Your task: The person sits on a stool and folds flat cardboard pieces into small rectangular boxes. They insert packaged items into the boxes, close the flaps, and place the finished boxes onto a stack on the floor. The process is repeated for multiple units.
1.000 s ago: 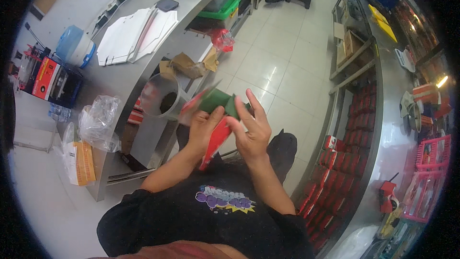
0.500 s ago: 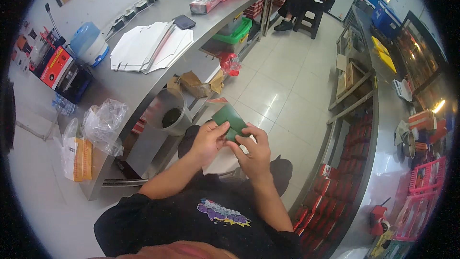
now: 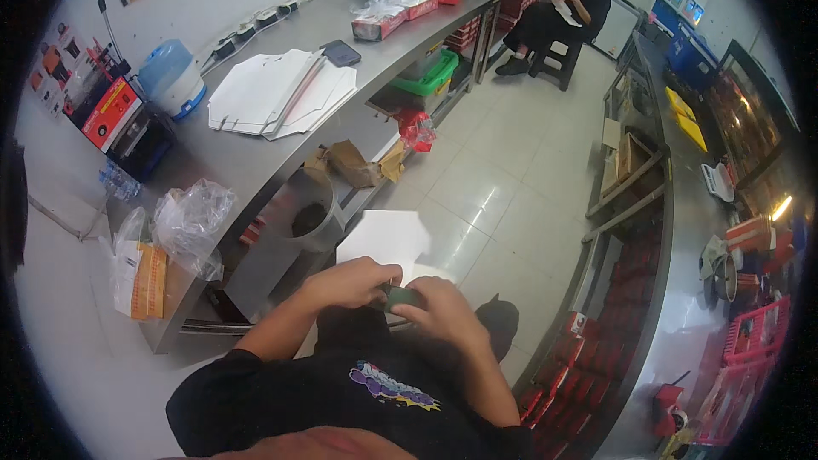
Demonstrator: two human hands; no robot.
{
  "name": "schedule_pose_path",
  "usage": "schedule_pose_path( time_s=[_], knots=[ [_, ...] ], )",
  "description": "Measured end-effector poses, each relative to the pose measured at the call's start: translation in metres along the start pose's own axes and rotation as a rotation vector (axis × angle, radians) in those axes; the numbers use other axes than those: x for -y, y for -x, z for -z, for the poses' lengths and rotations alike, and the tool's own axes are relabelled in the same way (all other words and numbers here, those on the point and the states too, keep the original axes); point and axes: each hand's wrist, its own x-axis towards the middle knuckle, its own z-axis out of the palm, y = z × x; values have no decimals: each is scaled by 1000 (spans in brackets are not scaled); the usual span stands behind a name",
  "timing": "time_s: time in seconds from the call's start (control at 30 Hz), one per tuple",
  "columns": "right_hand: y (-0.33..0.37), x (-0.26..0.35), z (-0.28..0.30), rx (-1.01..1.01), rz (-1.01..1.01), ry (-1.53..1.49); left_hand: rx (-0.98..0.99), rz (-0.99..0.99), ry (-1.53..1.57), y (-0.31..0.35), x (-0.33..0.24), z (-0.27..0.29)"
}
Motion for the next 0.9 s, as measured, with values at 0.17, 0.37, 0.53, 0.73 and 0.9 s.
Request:
schedule_pose_path(
  time_s=[0.17,0.37,0.53,0.73,0.9],
  knots=[
    [-15,-1,-31,34,-124,156,-258,-74,9,-4,16,-21],
    [-29,-2,-24,-294,-230,180,-967,-151,438,-13,21,-64],
    [-33,-2,-21,-233,96,189,-580,126,1643,-19,12,-65],
    [-35,-2,-33,-331,158,402,-736,39,1484,-33,23,-80],
    [-39,1,-34,-374,201,376,-720,-34,1480,-30,27,-74]
  ],
)
